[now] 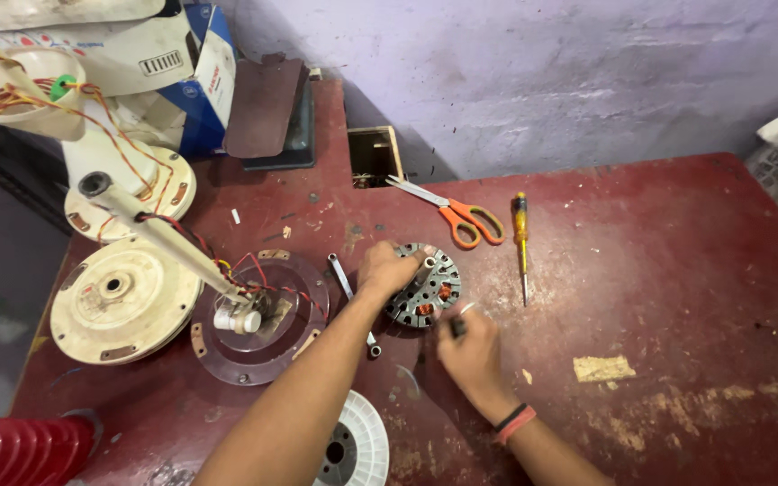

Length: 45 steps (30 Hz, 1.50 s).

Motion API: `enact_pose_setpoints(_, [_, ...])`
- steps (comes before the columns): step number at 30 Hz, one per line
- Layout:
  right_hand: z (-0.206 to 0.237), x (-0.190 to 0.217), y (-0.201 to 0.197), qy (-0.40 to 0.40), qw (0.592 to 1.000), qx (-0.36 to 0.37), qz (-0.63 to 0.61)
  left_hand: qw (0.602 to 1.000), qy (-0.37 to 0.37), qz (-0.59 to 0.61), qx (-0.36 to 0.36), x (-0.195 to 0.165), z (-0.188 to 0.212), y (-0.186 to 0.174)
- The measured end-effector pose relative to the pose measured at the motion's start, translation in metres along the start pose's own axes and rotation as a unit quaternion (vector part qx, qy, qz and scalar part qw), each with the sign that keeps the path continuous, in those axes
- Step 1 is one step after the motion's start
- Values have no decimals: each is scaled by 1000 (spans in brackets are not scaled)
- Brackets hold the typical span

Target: The person uses a screwdriver to adjust and tighten components on a circular metal electrical part with copper windings. They rotate the part to access different slots and continue working on the same unit throughout the clip.

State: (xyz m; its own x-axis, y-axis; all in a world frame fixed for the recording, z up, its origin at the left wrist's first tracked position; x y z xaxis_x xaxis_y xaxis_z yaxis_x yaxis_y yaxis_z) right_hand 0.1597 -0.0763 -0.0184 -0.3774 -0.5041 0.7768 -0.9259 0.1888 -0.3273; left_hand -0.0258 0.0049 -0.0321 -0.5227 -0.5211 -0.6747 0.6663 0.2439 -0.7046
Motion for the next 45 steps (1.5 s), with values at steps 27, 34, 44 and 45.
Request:
enact_pose_setpoints(27, [-1,-8,-3,60,995,-65,48,1000,0,29,-3,4,-2,3])
enact_pose_setpoints(34, [2,-12,-3,101,994,-18,43,999,18,40,-13,6,-3,6])
enact_pose_setpoints(44, [-3,-4,-6,86,994,-27,66,999,17,43,-12,5,-1,2])
enact_pose_setpoints(45, [-3,0,-5,-19,997,0,75,999,26,37,-11,5,-1,2])
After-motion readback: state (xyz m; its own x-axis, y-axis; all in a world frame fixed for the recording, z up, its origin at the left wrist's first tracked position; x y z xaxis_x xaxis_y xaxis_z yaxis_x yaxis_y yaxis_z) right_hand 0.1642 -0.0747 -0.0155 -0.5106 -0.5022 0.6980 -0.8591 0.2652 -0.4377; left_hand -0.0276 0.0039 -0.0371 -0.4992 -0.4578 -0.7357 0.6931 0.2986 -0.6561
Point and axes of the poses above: each hand's wrist, its own z-axis away from the middle knuckle, its own y-axis out of the palm, x = y × z, the point moved 2 cm from there along -z, towards the middle knuckle, and after that the axes turned 12 degrees about -x, right-handed, at the moved point
